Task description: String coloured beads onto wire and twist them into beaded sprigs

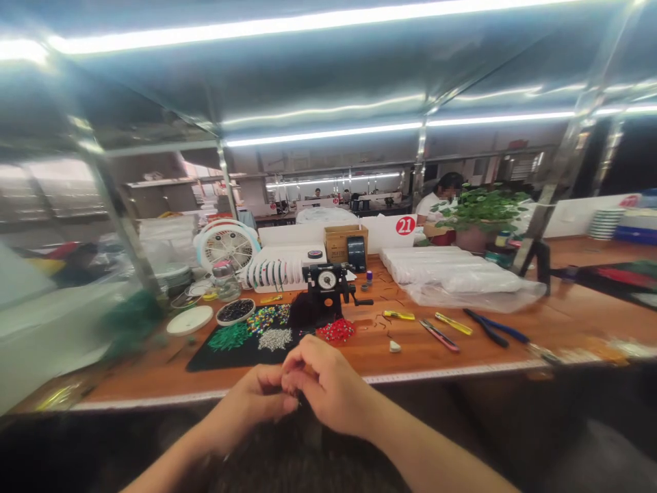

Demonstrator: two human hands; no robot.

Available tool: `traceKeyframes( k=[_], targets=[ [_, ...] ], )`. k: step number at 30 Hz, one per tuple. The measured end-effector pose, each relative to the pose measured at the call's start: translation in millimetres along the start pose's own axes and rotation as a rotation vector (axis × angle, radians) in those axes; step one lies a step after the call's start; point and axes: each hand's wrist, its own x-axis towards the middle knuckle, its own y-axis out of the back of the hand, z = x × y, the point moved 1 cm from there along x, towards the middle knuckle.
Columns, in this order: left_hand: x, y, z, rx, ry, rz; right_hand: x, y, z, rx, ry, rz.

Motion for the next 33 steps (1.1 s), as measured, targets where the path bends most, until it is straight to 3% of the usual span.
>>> traceKeyframes(
  k=[4,8,13,19,27,33],
  targets=[
    [-0.2,-1.3,-10.2,-0.161,-0.170,0.308,-2.1,-6.0,7.8,0.111,-0.065,-0.014],
    [4.8,-8.5,-21.0,-0.356,-0.235,0.482,-3.0,-18.0,11.5,0.280,-0.189,0.062],
    [12.1,-18.3,-31.1,-0.513,-0.224,0.518,-2.1,-31.9,17.0,0.499,-0.328,0.196],
    [13.1,-22.2,-28.4,-0.405,-0.242,0.609,-7.5,-40.8,27.5,0.632,-0.429,0.276],
    [15.9,-23.4,-34.8,-0.503,-0.202,0.566,-11.4,-39.9,28.5,0.686,-0.433,0.300],
    [14.4,-27.3,-35.6,-0.535,-0.241,0.465,-14.0,-36.5,19.9,0.585,-0.358,0.283]
  ],
)
